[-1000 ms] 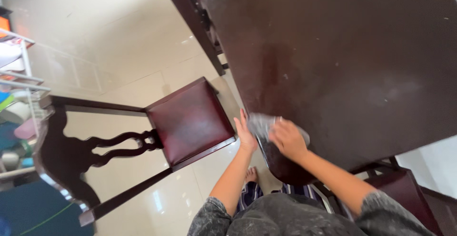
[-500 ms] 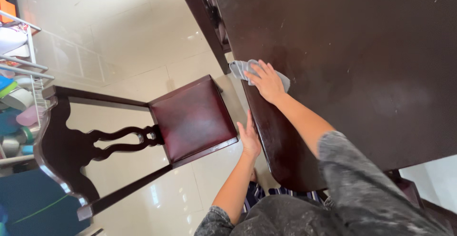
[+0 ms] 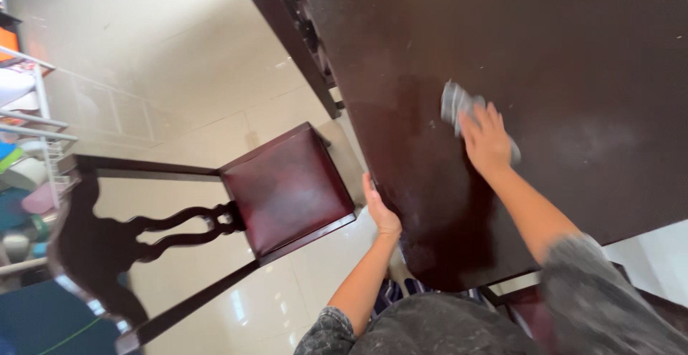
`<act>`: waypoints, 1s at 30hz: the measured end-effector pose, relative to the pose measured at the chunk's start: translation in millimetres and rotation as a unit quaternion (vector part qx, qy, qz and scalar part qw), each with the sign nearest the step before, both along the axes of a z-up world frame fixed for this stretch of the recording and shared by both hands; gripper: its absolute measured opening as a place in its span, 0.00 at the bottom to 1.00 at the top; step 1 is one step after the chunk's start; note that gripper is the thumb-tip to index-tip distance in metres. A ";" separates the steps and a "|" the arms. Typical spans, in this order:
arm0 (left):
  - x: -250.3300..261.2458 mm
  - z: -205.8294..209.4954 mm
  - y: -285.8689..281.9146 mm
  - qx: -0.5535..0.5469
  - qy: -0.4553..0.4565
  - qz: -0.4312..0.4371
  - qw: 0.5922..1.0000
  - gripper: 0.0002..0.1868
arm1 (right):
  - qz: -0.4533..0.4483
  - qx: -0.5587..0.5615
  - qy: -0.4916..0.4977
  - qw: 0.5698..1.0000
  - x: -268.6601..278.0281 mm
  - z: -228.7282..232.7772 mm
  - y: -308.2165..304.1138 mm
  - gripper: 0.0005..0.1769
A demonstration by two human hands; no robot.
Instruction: The person wipes a dark wooden dining table with a gray cloth, moving around the table to clean different sections. They briefly adjust a chair before resuming wiping the table surface.
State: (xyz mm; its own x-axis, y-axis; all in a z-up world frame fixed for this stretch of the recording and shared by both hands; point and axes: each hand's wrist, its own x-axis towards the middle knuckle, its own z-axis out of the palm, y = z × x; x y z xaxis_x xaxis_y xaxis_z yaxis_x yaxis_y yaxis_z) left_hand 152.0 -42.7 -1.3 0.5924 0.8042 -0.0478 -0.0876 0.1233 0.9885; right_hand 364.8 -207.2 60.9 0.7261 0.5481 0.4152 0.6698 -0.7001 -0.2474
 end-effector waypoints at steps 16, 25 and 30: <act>9.4 30.9 -3.0 0.070 0.137 -0.018 0.988 0.38 | 0.031 -0.261 -0.050 0.964 -74.9 16.1 -88.5 0.21; 7.0 26.3 -2.4 0.075 0.148 -0.016 0.986 0.37 | -0.138 -0.023 -0.012 0.990 -31.0 -1.6 1.4 0.19; 7.6 18.2 0.5 0.116 0.140 -0.016 0.983 0.38 | 0.200 0.062 0.005 0.978 -133.6 11.0 30.2 0.16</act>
